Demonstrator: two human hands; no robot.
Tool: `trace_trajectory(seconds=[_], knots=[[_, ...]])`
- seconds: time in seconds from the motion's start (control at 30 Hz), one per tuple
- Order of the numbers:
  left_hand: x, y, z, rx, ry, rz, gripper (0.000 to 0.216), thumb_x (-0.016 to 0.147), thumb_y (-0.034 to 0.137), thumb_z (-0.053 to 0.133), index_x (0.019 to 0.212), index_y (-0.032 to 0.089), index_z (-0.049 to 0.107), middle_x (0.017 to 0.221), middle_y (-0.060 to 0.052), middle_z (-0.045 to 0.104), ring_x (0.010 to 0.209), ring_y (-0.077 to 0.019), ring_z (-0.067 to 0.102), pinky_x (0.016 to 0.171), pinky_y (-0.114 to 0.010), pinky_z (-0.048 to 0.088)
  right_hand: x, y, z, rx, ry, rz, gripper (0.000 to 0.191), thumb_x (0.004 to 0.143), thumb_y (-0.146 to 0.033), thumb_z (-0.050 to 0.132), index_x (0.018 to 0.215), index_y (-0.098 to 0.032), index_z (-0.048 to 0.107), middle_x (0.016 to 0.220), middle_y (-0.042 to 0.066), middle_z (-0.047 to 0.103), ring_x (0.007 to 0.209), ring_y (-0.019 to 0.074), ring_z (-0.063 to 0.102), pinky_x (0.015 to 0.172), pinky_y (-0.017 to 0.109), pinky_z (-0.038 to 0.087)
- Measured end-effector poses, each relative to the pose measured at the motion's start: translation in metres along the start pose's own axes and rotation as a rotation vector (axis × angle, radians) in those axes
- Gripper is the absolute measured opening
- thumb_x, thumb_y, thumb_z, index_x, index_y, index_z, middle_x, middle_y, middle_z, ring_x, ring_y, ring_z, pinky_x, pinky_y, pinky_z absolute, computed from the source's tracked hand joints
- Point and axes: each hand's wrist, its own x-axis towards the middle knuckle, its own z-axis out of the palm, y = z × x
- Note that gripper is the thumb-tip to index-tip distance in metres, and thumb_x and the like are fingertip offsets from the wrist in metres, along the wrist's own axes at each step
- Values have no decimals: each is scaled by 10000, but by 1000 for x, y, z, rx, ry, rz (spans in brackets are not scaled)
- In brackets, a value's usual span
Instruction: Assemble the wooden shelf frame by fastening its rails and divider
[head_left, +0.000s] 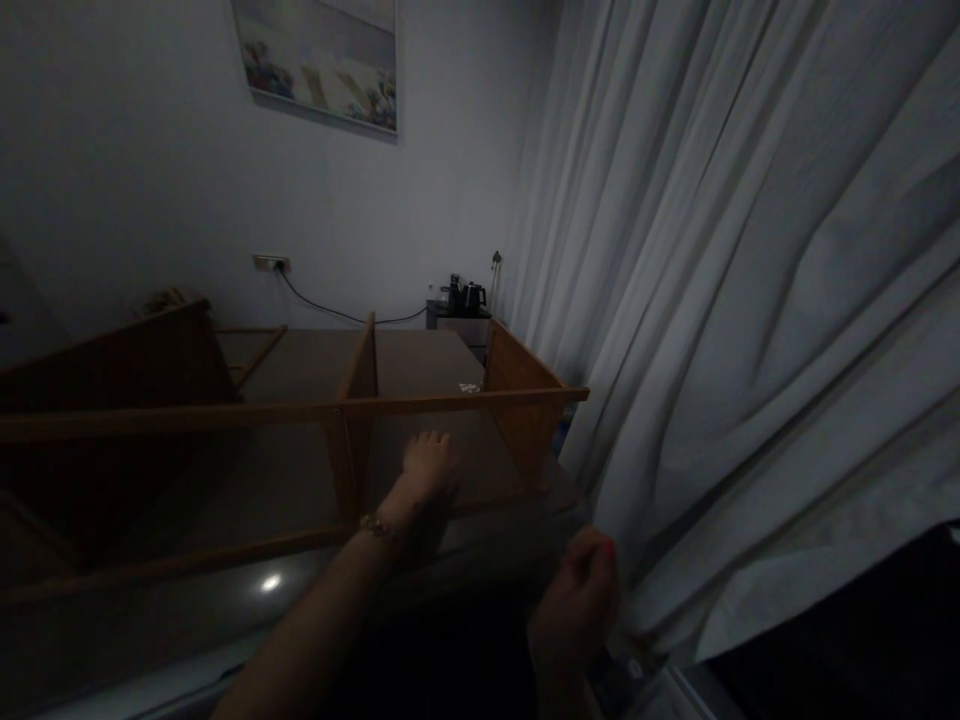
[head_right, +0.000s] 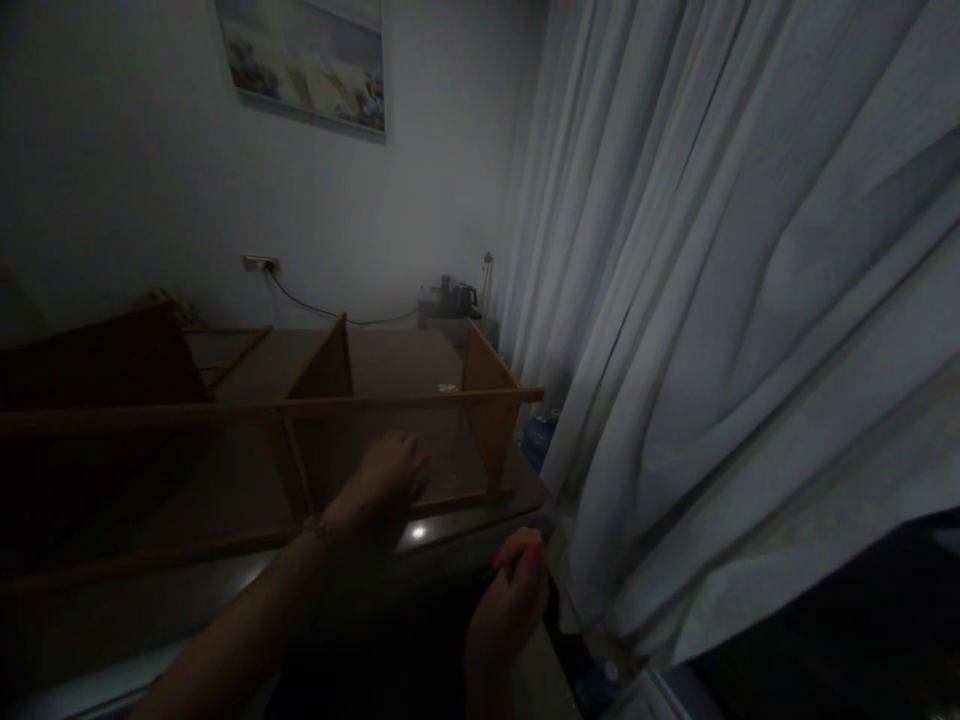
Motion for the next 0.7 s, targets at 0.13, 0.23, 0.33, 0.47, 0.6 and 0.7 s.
trace_trajectory(seconds=[0.13, 0.23, 0.33, 0.47, 0.6, 0.7], knots=[[0, 9, 5, 111, -116, -29, 398, 930, 414, 502, 1008, 70, 688, 1095, -231, 668, 1082, -352, 613, 882, -444, 474, -1, -2, -1, 24, -2, -4, 313, 953, -265, 339, 641, -234, 328, 579, -61, 359, 561, 127, 363, 658, 300, 293], [0, 10, 9, 164, -192, 4, 326, 944, 368, 517, 965, 87, 682, 1051, -159, 687, 1037, -274, 638, 887, -435, 496, -1, -1, -1, 9, 7, 8, 324, 955, -258, 333, 631, -233, 339, 577, -58, 363, 559, 128, 356, 638, 299, 276], [2, 9, 14, 196, -221, 36, 264, 933, 347, 562, 1044, 120, 635, 1078, -83, 661, 1004, -203, 635, 906, -431, 513, -1, 0, -2, 30, 28, 51, 342, 965, -287, 322, 627, -234, 344, 576, -58, 355, 561, 131, 350, 645, 298, 277], [7, 6, 17, 184, -205, 89, 291, 921, 337, 583, 1121, 126, 601, 1121, -91, 631, 992, -202, 629, 872, -414, 535, -5, 3, 1, 122, -4, 181, 378, 972, -381, 333, 624, -235, 357, 576, -56, 361, 568, 134, 360, 641, 292, 291], [11, 1, 16, 129, -156, 175, 277, 921, 336, 582, 1093, 120, 610, 1074, -83, 644, 943, -188, 638, 840, -392, 542, -13, 7, 7, 274, -44, 346, 394, 952, -459, 369, 629, -234, 366, 584, -58, 359, 572, 130, 363, 623, 278, 314], [9, -4, 14, 75, -96, 242, 207, 928, 271, 562, 937, 89, 659, 946, -117, 674, 883, -194, 653, 819, -354, 527, -18, 8, 14, 284, -119, 371, 391, 953, -467, 377, 642, -230, 376, 598, -56, 367, 579, 127, 373, 620, 274, 324]])
